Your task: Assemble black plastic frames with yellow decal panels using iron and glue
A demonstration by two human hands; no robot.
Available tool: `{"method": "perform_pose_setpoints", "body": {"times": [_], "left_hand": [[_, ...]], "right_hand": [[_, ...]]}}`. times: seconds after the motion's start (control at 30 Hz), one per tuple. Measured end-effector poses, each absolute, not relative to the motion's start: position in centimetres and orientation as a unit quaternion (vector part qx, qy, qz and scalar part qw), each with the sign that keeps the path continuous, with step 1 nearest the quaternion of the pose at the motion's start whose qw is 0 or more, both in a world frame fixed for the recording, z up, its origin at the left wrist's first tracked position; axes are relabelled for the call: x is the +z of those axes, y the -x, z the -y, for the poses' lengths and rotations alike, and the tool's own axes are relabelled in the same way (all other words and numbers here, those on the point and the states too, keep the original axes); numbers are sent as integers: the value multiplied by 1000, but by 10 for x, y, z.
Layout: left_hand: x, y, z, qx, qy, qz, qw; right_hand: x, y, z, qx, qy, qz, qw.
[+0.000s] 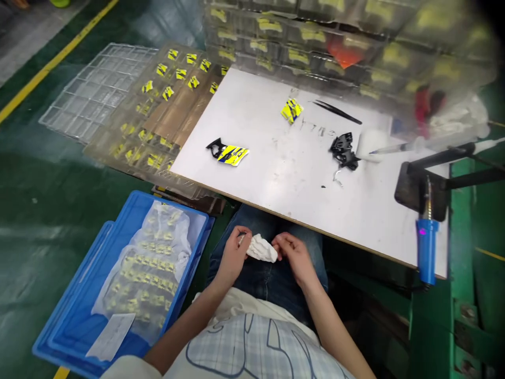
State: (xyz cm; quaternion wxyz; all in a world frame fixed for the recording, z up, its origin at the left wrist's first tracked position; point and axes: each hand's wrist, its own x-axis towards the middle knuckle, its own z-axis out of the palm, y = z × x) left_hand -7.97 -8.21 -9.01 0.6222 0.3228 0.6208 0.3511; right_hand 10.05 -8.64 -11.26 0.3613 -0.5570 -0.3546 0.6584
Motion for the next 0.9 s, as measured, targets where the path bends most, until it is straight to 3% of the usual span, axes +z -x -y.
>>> {"method": "perform_pose_setpoints", "body": {"times": [0.13,0.43,0.9], "left_hand": [[-95,71,66,352,-335,-598,637],[-104,30,59,293,-352,-510,728],[-100,43,57,264,-365,-545,707]], "right_hand": [[-115,-121,90,621,589,320,407],[-113,-121,103,639,595,265,410],[-148,-152,98,483,689,161,515]]}}
